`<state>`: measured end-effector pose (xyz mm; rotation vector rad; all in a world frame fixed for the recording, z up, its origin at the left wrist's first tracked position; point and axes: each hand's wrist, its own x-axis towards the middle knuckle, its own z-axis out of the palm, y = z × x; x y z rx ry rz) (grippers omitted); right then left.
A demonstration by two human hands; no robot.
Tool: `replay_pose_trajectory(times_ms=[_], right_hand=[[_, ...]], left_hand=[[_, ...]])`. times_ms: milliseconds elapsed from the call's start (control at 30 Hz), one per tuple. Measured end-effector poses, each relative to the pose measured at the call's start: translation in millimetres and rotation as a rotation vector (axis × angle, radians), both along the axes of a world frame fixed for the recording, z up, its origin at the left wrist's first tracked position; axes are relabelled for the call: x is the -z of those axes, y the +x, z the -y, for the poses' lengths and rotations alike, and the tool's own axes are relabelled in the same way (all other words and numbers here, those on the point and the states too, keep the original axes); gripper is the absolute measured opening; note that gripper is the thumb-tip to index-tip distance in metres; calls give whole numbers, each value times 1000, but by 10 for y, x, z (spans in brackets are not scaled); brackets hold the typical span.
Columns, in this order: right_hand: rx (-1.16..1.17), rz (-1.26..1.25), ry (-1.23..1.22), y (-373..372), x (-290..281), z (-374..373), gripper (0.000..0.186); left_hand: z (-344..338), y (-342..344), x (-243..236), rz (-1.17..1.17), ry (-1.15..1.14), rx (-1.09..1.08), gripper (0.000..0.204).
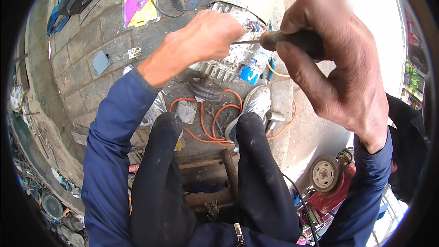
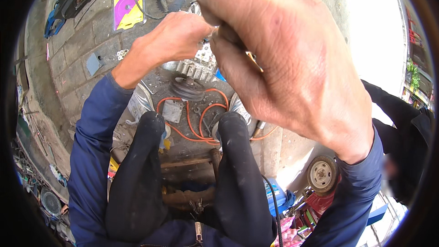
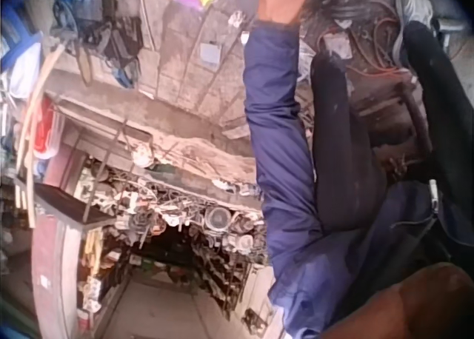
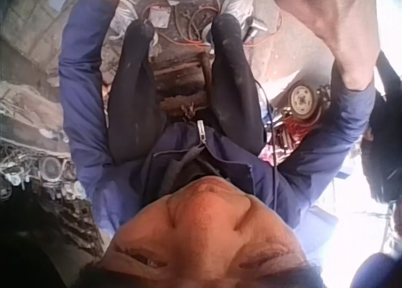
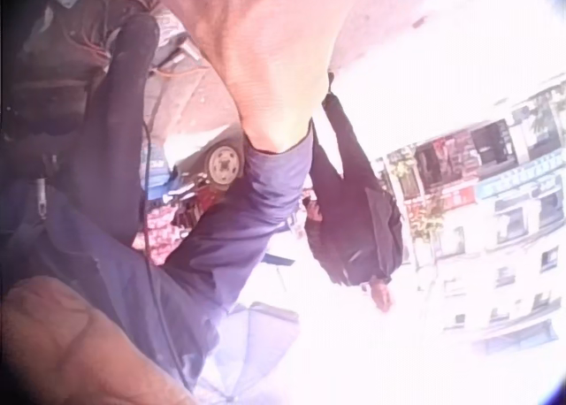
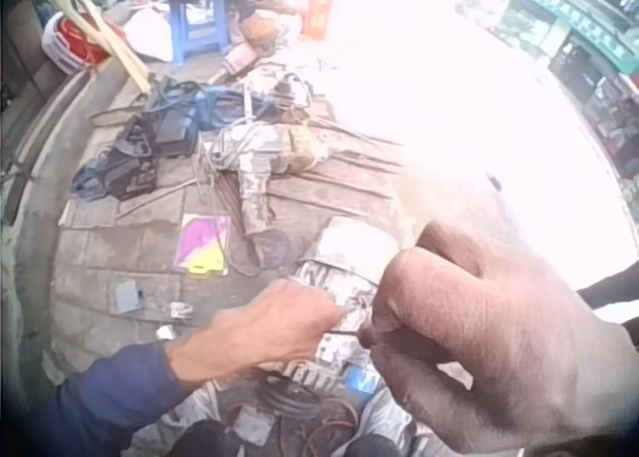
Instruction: The person sits on the ground and uses a screwdriver to adjust and connect wires on a small electric motor. They repeatedly tighten screws and reposition wires on the motor's terminal block.
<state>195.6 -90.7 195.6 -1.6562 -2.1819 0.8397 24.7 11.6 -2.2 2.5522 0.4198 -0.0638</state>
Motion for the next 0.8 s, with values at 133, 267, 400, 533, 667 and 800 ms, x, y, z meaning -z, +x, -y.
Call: replay_pose_trajectory(times_ms=[133,267,400,533,667,800], right_hand=[[-24,23,50,10,-10,34,19],[-38,8,96,4,25,56,19],[-36,20,105,-4,4,57,19],[-38,31,123,-17,-36,17,19],[-37,19,135,-18,-8,19,19],[-25,43,131,-13,-37,29,19]], left_hand=[[10,12,-26,-4,-18,-34,18],[-7,-69,119,117,14,-34,17],[-4,-116,-15,284,-26,-35,17],[-9,-79,-32,217,-17,-30,18],[-45,-86,238,282,29,17,17],[-54,-59,200,277,-14,36,19]])
